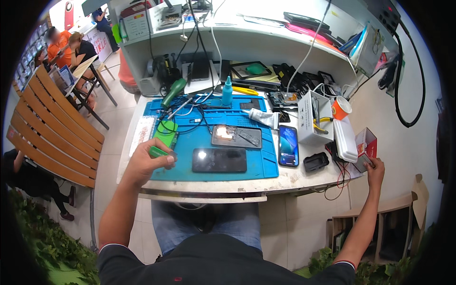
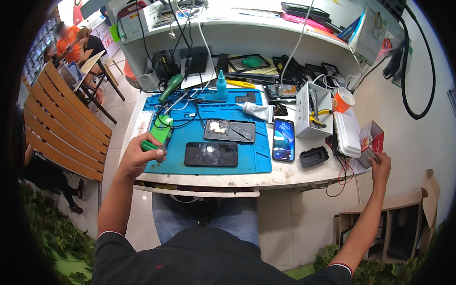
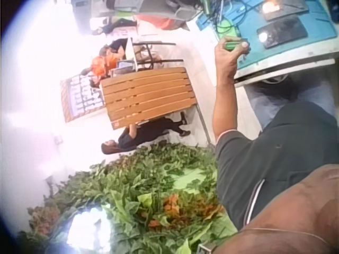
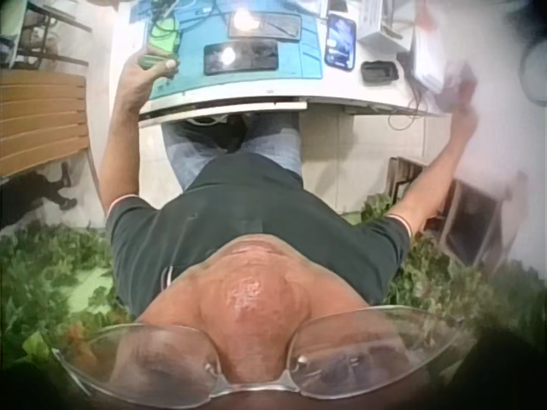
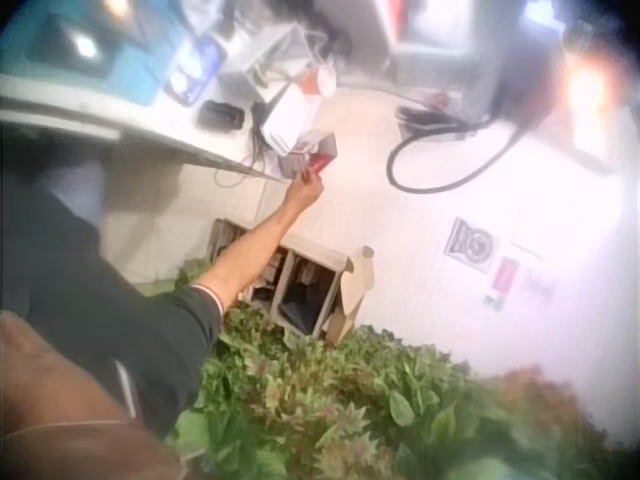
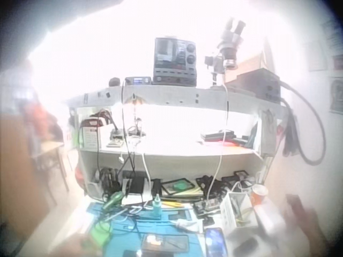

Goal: The person uses a heat gun on a smartphone, then opens a box to retrieve a battery. They apply adhesive to the phone's back, insert the battery, and use a screwdriver to secure internal components.

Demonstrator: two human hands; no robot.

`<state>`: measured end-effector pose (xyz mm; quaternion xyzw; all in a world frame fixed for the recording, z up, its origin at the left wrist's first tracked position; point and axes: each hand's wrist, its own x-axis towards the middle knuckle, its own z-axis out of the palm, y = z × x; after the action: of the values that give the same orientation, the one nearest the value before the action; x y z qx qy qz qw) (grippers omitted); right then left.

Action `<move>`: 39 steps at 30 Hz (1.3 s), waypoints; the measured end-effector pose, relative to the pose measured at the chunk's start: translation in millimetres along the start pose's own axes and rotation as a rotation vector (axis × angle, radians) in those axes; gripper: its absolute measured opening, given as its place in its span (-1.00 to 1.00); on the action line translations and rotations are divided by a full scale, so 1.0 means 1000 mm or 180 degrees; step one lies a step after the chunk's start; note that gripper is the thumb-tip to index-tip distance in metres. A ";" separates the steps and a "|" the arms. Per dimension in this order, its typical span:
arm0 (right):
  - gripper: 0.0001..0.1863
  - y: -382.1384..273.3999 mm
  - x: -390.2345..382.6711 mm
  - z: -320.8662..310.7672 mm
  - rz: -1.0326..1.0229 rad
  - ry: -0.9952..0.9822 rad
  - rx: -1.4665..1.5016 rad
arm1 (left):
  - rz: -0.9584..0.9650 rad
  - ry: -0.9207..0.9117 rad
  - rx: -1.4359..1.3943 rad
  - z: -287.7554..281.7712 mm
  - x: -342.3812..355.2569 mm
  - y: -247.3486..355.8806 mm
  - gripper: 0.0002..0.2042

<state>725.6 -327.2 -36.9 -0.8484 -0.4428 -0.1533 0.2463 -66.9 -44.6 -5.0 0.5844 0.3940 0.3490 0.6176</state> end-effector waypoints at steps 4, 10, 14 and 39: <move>-0.58 0.009 0.004 0.008 0.0162 -0.0334 0.0942 | -0.0218 0.0113 -0.0007 0.011 0.001 -0.005 -0.58; -0.50 0.024 -0.013 -0.013 -0.0009 0.0673 0.0947 | -0.0126 0.0065 0.0741 0.013 0.020 -0.018 -0.70; -0.60 -0.067 -0.027 -0.015 -0.0449 0.1669 0.0516 | -0.0225 0.0167 0.1366 0.013 0.015 -0.023 -0.70; -0.11 -0.481 -0.106 0.107 -0.2870 -0.1974 0.1569 | -0.0550 0.0514 0.0649 0.049 0.023 -0.046 -0.70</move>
<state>272.9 -105.1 -40.8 -0.4999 -0.8328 0.1193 0.2058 -13.6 -49.3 -52.1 0.5780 0.5246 0.2986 0.5491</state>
